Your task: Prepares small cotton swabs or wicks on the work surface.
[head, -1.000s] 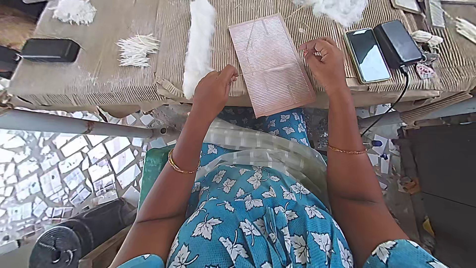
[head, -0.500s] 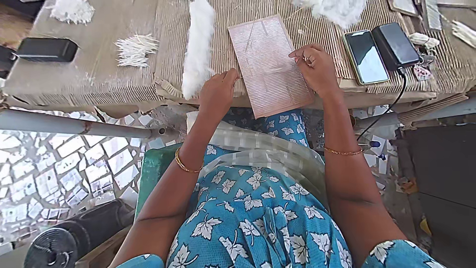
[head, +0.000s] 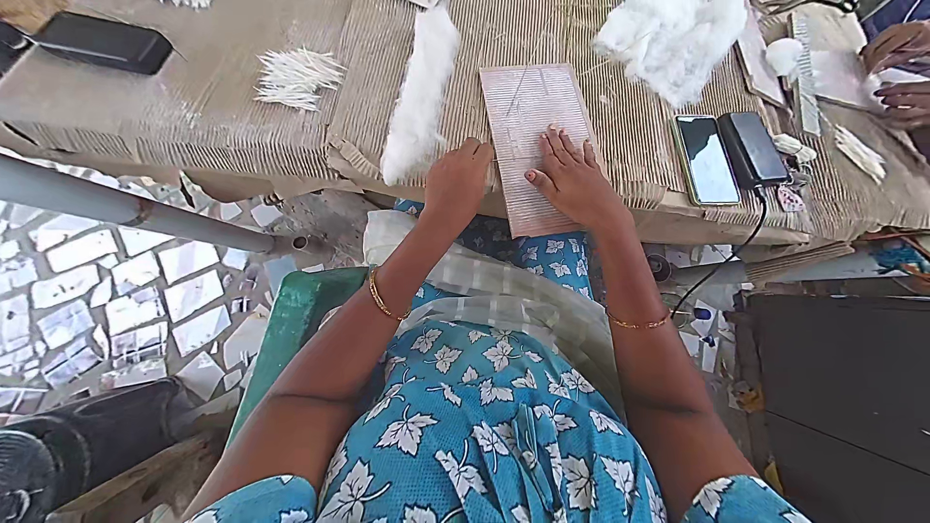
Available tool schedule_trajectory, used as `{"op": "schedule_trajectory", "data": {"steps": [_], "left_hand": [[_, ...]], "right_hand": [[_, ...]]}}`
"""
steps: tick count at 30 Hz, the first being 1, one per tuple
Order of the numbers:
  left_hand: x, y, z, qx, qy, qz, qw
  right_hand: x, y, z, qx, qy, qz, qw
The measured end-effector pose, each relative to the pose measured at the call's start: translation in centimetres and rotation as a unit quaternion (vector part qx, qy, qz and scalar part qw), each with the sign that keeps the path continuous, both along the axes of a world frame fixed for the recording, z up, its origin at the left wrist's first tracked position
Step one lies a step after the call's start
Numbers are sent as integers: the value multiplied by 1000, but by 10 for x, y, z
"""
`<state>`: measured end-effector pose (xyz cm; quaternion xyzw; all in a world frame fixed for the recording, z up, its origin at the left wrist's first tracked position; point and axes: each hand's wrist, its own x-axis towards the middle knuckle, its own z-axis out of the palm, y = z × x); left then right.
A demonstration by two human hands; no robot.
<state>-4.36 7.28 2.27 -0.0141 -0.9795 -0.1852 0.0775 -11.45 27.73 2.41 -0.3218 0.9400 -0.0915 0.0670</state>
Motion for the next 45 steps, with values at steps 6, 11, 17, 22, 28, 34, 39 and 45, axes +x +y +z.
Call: {"op": "schedule_trajectory", "data": {"steps": [6,11,17,22,28,34,39,45], "left_hand": [[9,5,9,7,-21,5,1000],[25,4,18,20,-82,-3,996],[39,3,23,58,-184,-30,981],[44,0,21,97,-157,-28,982],[27,-6,18,44,-57,7,997],[18,-6,21,14,-87,14,996],[25,-7,18,40,-87,9,995],[39,-4,11,85,-73,-34,993]], "right_hand": [[4,2,7,44,-7,9,999],[22,15,12,61,-14,37,997],[47,40,17,78,-5,72,994],[49,60,39,11,-31,63,998],[-4,30,49,-8,-32,25,999],[-38,-12,16,59,-40,37,997],[-19,4,13,66,-32,41,996],[29,38,22,93,-52,32,994]]}}
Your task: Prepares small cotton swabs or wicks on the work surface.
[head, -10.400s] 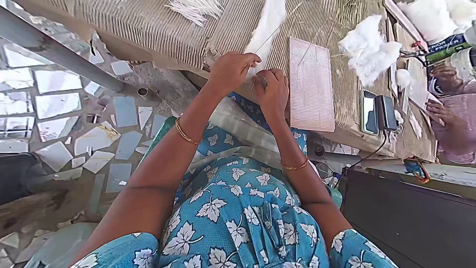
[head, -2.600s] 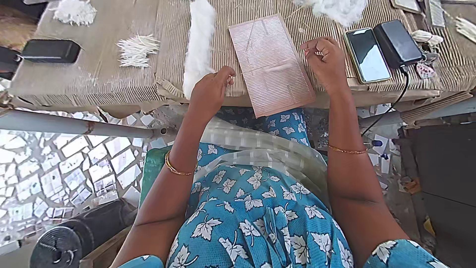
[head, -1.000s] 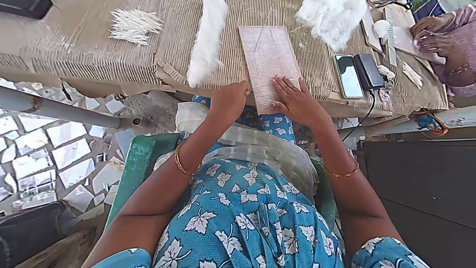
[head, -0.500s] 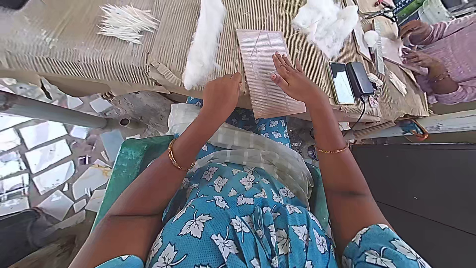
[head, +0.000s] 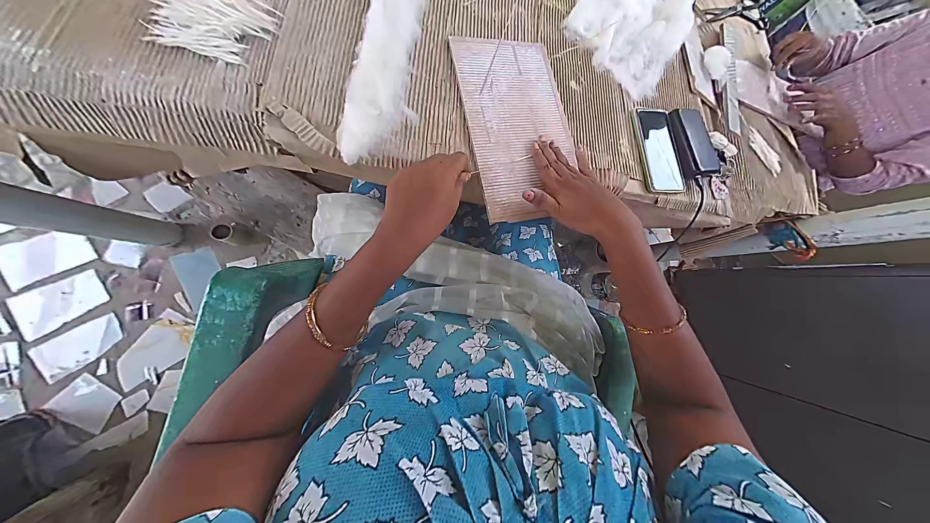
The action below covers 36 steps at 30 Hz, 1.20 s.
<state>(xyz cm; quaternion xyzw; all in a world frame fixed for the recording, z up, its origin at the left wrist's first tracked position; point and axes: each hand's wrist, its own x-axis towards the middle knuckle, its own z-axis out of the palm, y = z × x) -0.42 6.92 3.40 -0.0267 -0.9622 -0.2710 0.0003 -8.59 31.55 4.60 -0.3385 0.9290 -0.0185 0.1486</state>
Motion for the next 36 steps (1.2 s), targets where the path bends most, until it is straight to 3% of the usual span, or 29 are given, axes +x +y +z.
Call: {"op": "schedule_trajectory", "data": {"steps": [6,10,15,29,36], "left_hand": [[4,-1,4,-8,18,10,1000],[-15,-5,13,-30,31,33,999],[-28,-13,13,-55,6,46,997],[13,-9,-2,-13,56,-3,998],[-5,-12,1,-21,79,32,996]], "right_hand": [[13,19,20,-31,-15,-6,999],[-19,-14,25,-52,-2,-17,999],[-51,-51,0,-29,-5,-7,1000],[35,-1,9,8,-12,16,1000],[-8,-30,27,-33,12,13,999]]}}
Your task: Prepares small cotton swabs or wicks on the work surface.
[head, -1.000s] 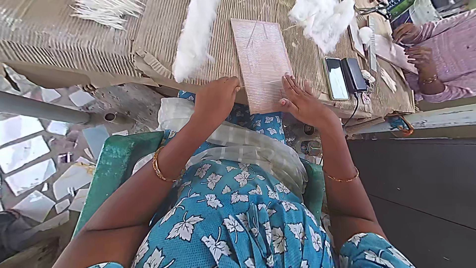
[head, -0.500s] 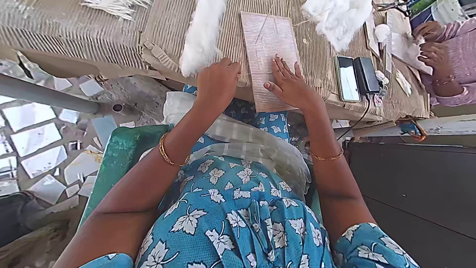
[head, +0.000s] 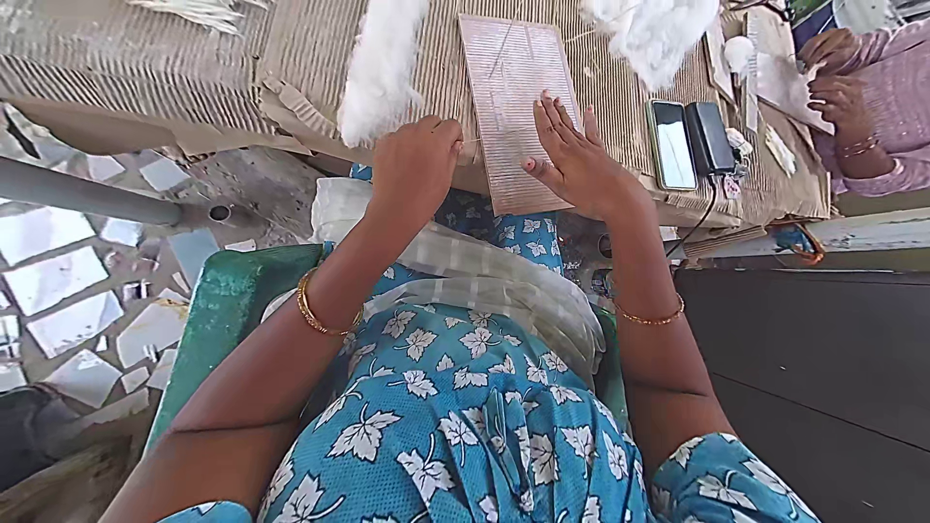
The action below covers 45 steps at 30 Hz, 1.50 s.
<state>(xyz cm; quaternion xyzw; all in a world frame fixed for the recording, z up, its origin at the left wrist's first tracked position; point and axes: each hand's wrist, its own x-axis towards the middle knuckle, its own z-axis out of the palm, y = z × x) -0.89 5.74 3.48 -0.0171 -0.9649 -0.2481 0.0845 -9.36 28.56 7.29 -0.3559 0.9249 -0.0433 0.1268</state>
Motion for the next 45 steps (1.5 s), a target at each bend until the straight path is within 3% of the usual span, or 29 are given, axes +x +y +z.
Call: {"op": "schedule_trajectory", "data": {"steps": [6,18,22,31,45], "left_hand": [[-15,2,2,-31,-37,24,999],[10,3,-5,-11,-2,-17,1000],[9,0,-4,-6,11,-8,1000],[-4,2,-2,-27,-6,12,1000],[18,12,-4,20,-50,-26,998]], "right_hand": [[-33,-31,-27,35,-4,-10,999],[33,24,-12,34,-30,8,999],[13,39,-6,1,-12,-35,999],[-35,1,-25,24,-15,-34,999],[37,56,-10,35,-26,-41,998]]}}
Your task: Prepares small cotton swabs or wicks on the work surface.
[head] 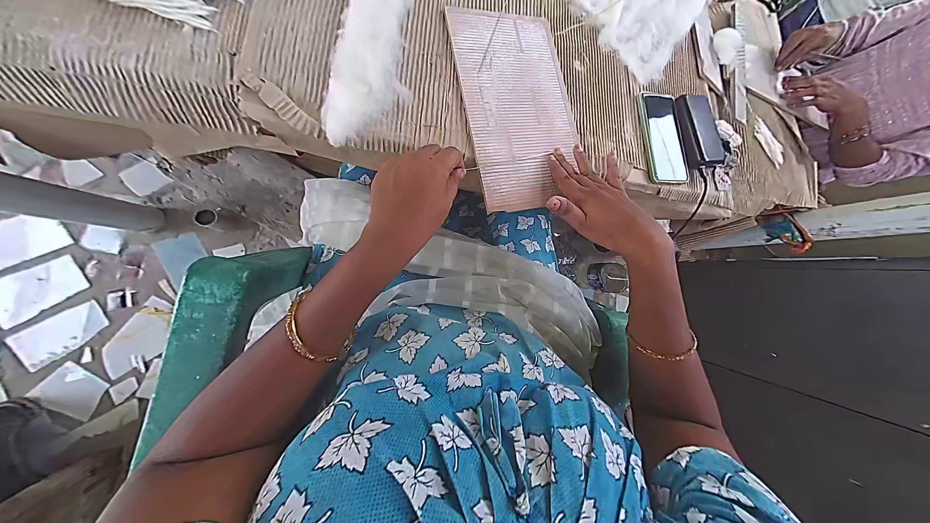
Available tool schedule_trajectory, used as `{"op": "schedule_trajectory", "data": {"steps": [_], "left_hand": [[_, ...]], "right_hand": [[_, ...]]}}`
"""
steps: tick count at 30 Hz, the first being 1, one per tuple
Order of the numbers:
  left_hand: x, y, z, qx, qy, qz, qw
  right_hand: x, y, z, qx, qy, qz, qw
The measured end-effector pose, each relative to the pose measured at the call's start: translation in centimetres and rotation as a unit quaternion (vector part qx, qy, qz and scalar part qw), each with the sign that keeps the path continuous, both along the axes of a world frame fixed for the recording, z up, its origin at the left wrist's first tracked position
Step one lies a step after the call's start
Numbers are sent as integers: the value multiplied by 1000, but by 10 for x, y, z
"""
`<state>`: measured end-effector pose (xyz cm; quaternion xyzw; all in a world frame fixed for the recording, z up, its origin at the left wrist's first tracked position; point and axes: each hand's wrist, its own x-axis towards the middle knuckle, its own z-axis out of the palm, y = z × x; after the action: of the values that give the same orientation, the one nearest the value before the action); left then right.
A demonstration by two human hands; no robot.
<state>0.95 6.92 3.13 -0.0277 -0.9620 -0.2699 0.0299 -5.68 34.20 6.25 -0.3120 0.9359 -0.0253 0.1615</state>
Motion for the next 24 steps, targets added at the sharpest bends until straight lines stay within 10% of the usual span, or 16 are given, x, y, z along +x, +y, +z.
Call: {"op": "schedule_trajectory", "data": {"steps": [12,24], "left_hand": [[-33,-8,7,-40,9,42,998],[-12,-1,-4,-12,22,5,1000]], "right_hand": [[-85,-51,-6,10,-5,-27,1000],[-24,-10,-5,43,15,-11,999]]}}
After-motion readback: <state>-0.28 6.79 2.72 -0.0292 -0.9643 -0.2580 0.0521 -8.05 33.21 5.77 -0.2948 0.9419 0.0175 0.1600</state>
